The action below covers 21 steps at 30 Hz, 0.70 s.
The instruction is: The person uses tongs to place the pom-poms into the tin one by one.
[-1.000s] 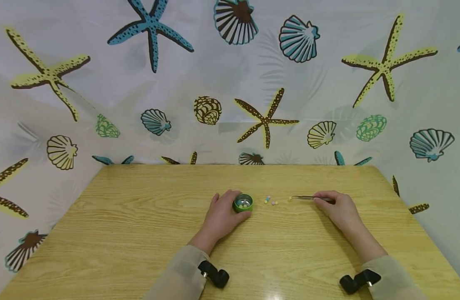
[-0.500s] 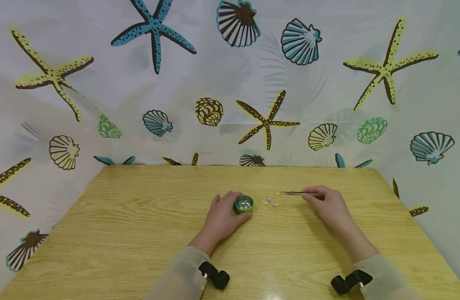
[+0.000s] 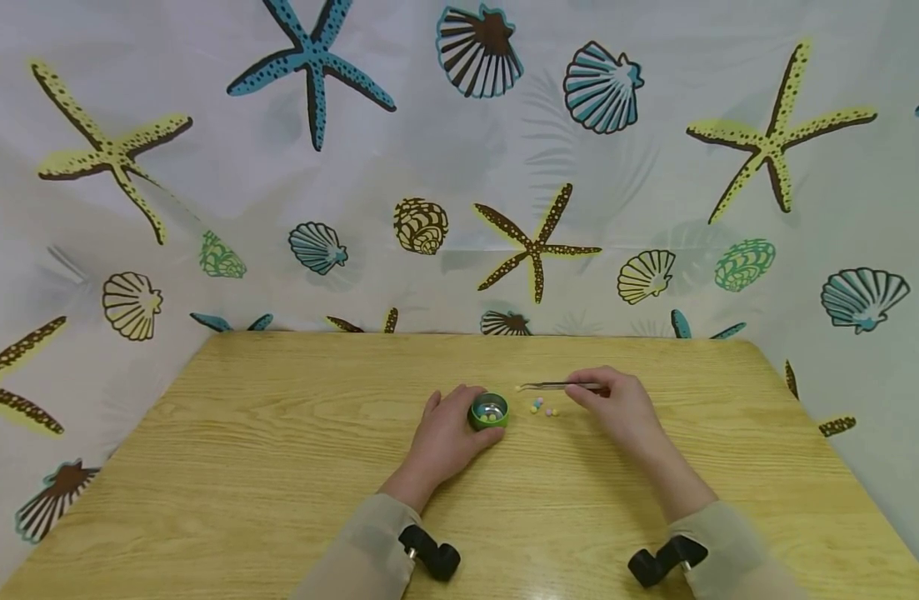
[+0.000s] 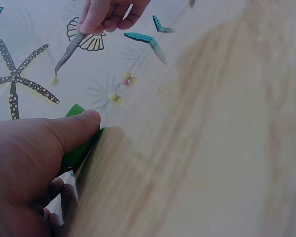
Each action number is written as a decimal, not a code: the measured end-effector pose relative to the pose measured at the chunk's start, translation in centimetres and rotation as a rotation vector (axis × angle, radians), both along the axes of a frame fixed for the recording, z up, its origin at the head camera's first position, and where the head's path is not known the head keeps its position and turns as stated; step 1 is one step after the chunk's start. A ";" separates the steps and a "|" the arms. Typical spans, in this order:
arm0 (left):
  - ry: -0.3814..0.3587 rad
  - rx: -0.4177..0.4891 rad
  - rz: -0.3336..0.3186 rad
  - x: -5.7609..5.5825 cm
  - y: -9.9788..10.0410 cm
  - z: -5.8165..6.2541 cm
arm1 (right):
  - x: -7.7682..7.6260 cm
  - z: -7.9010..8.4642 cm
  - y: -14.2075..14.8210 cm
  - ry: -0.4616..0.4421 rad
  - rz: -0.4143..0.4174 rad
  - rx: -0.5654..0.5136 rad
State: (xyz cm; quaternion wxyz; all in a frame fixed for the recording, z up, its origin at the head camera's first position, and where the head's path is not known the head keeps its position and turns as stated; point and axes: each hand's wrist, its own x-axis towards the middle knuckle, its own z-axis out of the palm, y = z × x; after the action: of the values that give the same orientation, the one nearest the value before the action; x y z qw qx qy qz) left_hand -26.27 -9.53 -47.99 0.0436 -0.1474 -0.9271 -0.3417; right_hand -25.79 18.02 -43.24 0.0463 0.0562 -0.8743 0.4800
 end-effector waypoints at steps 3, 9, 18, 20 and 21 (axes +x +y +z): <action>0.003 0.002 -0.002 0.0 0.0 0.0 | -0.1 -0.2 -0.8 -0.001 0.010 -0.002; 0.003 0.001 -0.004 0.1 0.0 0.1 | -0.4 -0.7 -2.0 0.017 0.027 0.002; 0.002 -0.002 -0.004 0.0 0.0 0.1 | -0.4 -1.0 -2.9 0.019 0.037 0.020; 0.003 -0.003 -0.004 0.0 0.0 0.1 | -0.3 -1.1 -3.0 0.016 0.034 0.021; 0.003 -0.004 -0.003 0.0 0.0 0.1 | -0.3 -1.1 -3.0 0.013 0.033 0.020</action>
State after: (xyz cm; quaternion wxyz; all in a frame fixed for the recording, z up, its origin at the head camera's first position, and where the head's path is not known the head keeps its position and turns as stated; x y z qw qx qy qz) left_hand -26.26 -9.57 -47.91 0.0441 -0.1491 -0.9275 -0.3399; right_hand -26.13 15.04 -44.34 0.0436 0.0744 -0.8776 0.4715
